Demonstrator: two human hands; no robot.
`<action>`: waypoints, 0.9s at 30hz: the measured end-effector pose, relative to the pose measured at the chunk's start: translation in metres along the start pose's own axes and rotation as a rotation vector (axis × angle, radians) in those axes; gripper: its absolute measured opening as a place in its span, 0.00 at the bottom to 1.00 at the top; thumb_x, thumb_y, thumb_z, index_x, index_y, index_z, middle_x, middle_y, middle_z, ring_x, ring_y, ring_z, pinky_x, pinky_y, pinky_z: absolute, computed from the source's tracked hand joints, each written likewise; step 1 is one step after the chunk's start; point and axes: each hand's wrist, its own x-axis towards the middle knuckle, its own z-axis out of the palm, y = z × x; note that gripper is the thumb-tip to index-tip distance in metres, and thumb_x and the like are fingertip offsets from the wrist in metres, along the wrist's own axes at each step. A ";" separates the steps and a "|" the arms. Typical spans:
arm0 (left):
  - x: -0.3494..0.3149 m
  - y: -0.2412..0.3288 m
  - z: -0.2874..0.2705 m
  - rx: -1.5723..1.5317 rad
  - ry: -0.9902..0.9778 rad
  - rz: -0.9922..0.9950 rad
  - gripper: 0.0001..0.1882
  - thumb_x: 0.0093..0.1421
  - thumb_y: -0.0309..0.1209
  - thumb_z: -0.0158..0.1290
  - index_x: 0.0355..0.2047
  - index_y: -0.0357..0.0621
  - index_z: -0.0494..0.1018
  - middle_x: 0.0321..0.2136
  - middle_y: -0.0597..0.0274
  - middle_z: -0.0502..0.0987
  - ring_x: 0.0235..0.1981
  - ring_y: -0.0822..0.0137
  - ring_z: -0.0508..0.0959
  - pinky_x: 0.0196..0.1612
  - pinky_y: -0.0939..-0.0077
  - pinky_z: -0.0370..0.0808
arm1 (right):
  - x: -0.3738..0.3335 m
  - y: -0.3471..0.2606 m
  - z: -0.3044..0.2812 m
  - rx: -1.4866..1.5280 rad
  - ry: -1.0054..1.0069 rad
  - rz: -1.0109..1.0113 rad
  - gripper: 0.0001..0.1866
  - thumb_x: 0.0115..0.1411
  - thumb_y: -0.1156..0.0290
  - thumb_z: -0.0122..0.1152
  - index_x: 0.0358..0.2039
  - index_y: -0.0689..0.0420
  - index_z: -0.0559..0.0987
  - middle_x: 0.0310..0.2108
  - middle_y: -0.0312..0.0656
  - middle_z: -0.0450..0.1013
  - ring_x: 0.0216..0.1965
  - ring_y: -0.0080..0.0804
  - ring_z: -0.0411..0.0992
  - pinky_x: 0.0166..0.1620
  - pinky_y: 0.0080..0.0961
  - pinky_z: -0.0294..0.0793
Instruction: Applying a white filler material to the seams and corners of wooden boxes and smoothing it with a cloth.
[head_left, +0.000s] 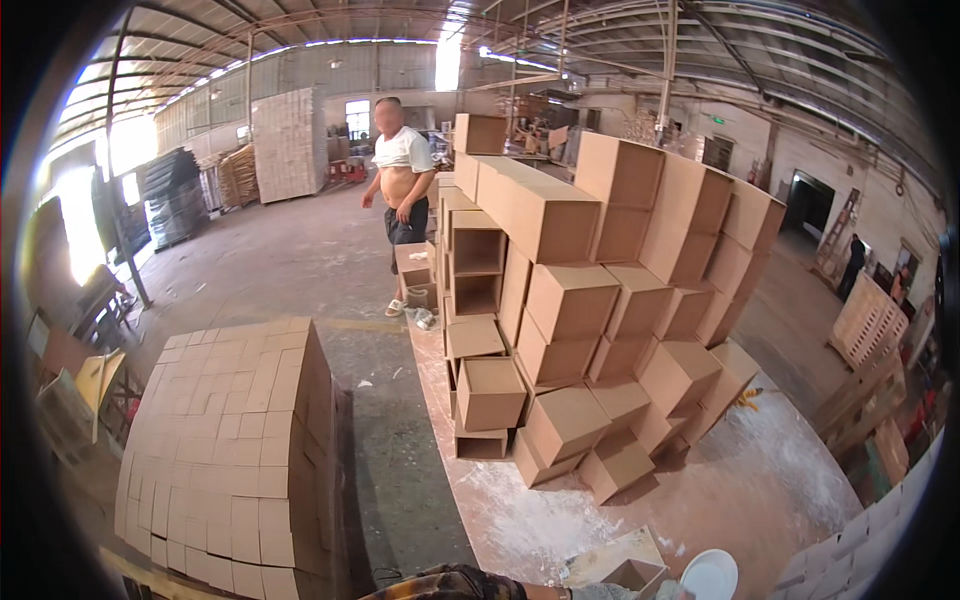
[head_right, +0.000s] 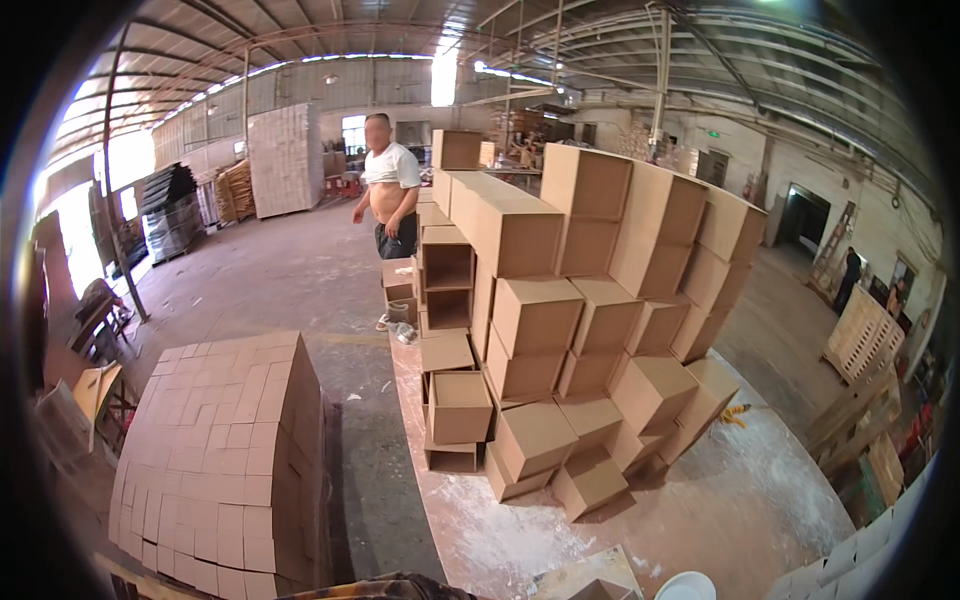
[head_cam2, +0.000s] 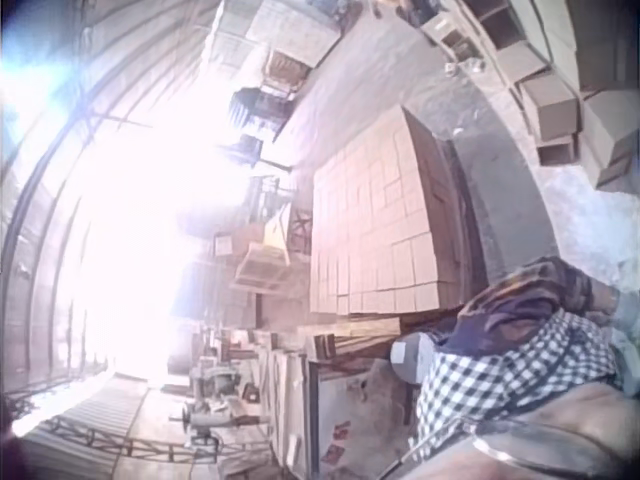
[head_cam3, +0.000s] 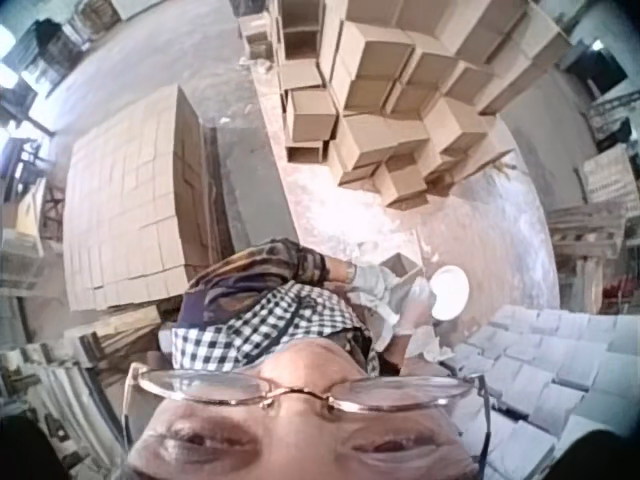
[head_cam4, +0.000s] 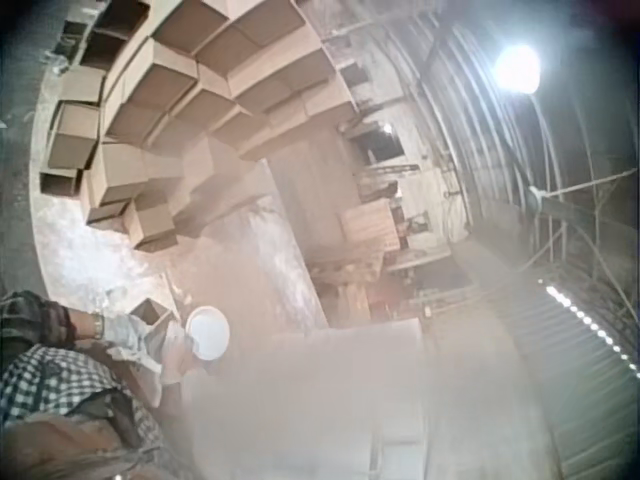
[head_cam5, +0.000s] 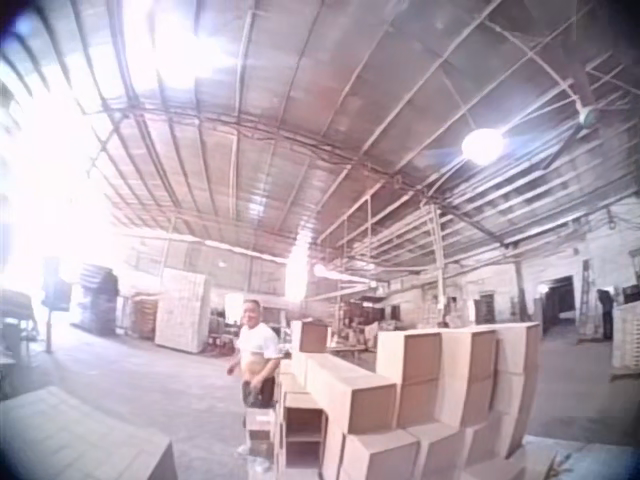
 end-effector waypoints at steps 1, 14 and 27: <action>-0.001 -0.002 -0.001 0.011 0.011 -0.005 0.24 0.54 0.35 0.53 0.51 0.44 0.69 0.40 0.62 0.75 0.40 0.66 0.74 0.43 0.77 0.71 | -0.015 -0.011 -0.007 0.054 -0.037 0.033 0.16 0.61 0.60 0.51 0.43 0.56 0.77 0.41 0.48 0.74 0.45 0.46 0.71 0.48 0.37 0.69; -0.010 -0.048 0.003 0.247 -0.056 -0.040 0.29 0.52 0.51 0.55 0.48 0.46 0.71 0.41 0.55 0.76 0.42 0.57 0.75 0.47 0.70 0.70 | 0.003 -0.003 -0.013 -0.023 -0.269 0.217 0.23 0.62 0.61 0.50 0.52 0.65 0.69 0.50 0.54 0.68 0.51 0.47 0.67 0.53 0.35 0.66; -0.026 -0.010 -0.007 0.379 0.072 -0.033 0.24 0.48 0.48 0.57 0.40 0.44 0.73 0.35 0.49 0.77 0.37 0.49 0.76 0.40 0.62 0.72 | -0.014 -0.014 0.004 0.015 0.058 0.078 0.10 0.53 0.69 0.53 0.35 0.59 0.75 0.34 0.53 0.71 0.37 0.53 0.70 0.40 0.42 0.68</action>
